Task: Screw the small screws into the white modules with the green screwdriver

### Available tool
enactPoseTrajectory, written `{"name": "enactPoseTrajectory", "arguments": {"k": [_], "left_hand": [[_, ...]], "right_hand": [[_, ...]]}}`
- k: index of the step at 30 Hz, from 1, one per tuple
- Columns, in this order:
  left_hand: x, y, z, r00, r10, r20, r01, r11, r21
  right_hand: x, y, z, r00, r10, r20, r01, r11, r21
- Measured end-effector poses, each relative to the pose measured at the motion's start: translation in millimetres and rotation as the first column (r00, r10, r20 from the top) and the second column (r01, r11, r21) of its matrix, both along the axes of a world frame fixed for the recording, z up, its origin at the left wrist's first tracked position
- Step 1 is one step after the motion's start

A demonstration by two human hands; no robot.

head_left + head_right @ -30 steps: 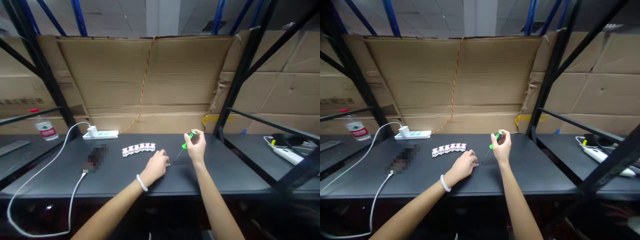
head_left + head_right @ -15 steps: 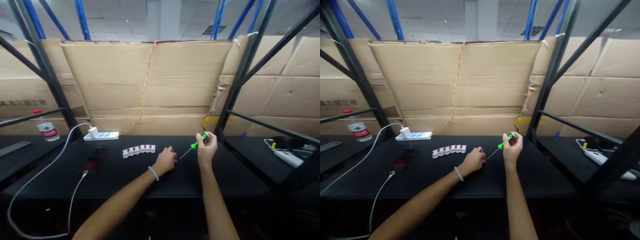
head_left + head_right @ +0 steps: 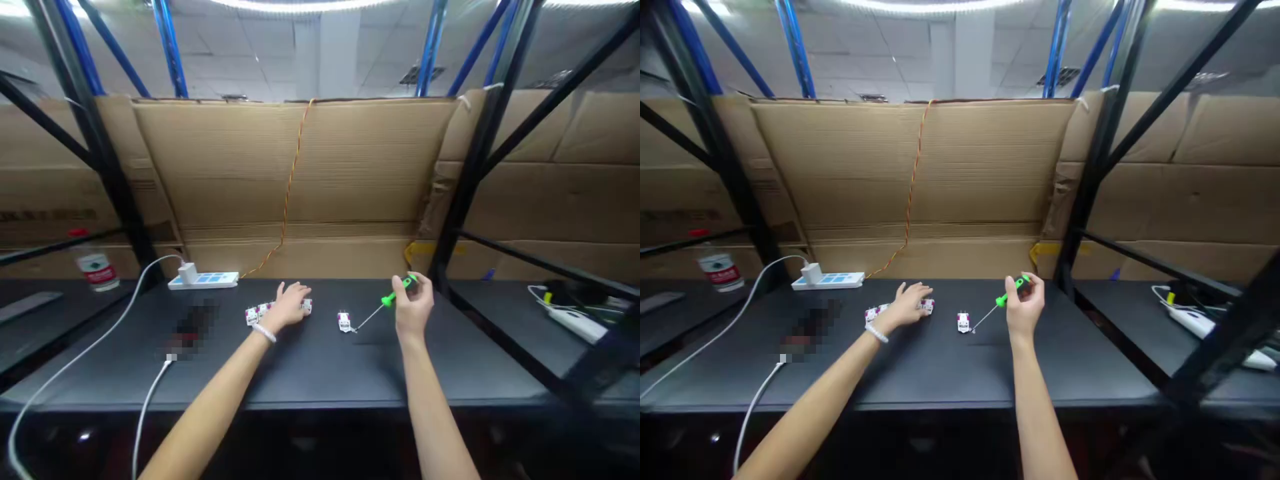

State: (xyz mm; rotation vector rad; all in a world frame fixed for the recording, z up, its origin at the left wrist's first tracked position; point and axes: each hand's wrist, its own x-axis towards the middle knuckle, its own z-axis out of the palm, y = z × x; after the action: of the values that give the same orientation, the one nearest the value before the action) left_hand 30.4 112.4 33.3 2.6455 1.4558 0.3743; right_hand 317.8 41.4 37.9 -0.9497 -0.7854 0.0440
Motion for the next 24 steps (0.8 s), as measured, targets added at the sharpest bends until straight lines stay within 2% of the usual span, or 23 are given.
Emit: {"name": "enactPoseTrajectory", "arguments": {"k": [3, 6, 9, 13, 15, 18, 21, 24], "left_hand": [[-11.8, 6.4, -4.8, 0.998, -0.032, -0.059, 0.031, 0.999, -0.031], [-8.7, 0.4, -7.7, 0.994, -0.077, -0.078, 0.076, 0.997, -0.010], [-2.9, -17.6, -5.2, 0.992, -0.107, -0.072, 0.110, 0.993, 0.037], [-7.6, -56.9, -3.8, 0.985, -0.161, -0.055, 0.163, 0.985, 0.049], [-16.1, -78.4, -7.8, 0.978, -0.209, 0.003, 0.208, 0.977, 0.036], [-29.1, -103.8, -17.2, 0.970, -0.220, 0.105, 0.217, 0.975, 0.040], [-33.6, -116.0, -24.3, 0.959, -0.209, 0.191, 0.209, 0.978, 0.019], [-30.4, -117.5, -27.7, 0.941, -0.192, 0.279, 0.207, 0.978, -0.026]], "right_hand": [[-2.3, -0.1, 0.2, 1.000, 0.026, -0.004, -0.026, 1.000, 0.001], [-4.6, -1.4, 0.7, 0.999, 0.036, 0.019, -0.035, 0.999, -0.007], [-7.5, -2.8, 1.3, 0.998, 0.046, 0.045, -0.046, 0.999, -0.012], [-17.7, -4.1, 2.1, 0.991, 0.126, 0.054, -0.125, 0.992, -0.022], [-27.5, -5.2, 2.0, 0.967, 0.252, 0.034, -0.251, 0.967, -0.046], [-46.5, -8.3, 0.9, 0.883, 0.469, 0.008, -0.466, 0.879, -0.099], [-64.9, -12.5, -1.6, 0.828, 0.557, 0.064, -0.544, 0.827, -0.144], [-77.2, -16.4, -5.5, 0.804, 0.587, 0.100, -0.575, 0.808, -0.127]]}}
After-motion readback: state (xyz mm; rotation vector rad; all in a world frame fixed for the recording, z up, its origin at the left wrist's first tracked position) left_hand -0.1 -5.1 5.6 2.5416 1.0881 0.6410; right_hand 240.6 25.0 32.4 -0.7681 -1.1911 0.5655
